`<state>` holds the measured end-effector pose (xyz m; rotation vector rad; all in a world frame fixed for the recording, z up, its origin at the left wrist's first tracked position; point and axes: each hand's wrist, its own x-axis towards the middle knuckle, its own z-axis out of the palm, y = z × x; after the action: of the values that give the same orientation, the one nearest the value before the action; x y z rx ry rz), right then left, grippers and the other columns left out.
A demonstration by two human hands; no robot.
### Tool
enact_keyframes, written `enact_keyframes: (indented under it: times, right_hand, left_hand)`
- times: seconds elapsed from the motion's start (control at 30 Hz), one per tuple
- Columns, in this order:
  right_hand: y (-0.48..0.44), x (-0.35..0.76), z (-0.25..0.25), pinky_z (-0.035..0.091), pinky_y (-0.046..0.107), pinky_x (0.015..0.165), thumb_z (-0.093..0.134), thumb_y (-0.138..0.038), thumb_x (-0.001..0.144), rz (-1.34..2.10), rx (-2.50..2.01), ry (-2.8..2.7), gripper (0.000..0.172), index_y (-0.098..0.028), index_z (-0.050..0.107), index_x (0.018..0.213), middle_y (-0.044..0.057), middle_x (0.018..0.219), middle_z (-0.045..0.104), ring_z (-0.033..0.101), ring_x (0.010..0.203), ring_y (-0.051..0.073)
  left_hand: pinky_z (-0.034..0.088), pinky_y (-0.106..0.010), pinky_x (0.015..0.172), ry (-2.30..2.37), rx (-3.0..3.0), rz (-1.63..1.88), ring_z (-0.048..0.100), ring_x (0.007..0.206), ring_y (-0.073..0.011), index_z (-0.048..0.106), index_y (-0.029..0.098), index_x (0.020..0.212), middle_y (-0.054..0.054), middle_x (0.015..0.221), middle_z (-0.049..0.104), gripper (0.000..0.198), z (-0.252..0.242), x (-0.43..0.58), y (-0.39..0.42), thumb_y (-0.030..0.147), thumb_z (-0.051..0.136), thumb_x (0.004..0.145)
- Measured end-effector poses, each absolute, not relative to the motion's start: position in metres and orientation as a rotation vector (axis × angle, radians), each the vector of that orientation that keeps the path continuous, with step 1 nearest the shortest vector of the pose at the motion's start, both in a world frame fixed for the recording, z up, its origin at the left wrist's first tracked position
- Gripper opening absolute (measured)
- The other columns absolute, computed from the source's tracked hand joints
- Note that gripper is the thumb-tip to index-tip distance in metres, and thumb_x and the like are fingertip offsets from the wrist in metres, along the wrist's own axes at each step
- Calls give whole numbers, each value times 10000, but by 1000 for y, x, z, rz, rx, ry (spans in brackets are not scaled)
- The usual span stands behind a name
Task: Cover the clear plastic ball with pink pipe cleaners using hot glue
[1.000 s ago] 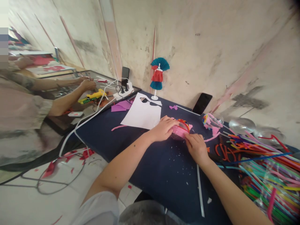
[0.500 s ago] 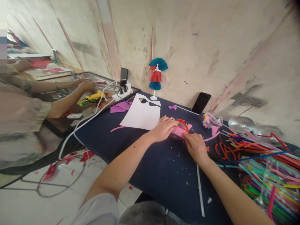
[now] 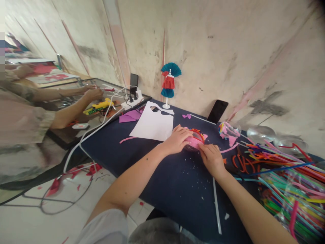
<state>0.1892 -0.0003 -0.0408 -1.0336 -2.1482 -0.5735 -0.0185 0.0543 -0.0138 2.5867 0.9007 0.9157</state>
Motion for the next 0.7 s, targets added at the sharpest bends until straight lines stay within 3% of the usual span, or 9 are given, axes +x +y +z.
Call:
enact_keyframes:
  times: [0.37,0.7]
  right_hand:
    - [0,190,-42,384,314,660,496,-125,870,-575,-1026,-2137,196,-162,609,1026,69,807,659,557,716,177]
    - [1,191,-43,397,310,666,513,-113,863,-597,-1022,-2134,188,-159,595,1026,67,811,664,568,722,174]
  left_hand:
    - [251,-449,1083,807,2551,960,516,1110,-167,575,215,1004,-27,1203,619,226,-7,-25,55,193,368,917]
    - [298,-451,1053,756,2551,987,519,1098,-174,544,228,1046,-29,1240,597,226,-10,-25,56,150,410,882]
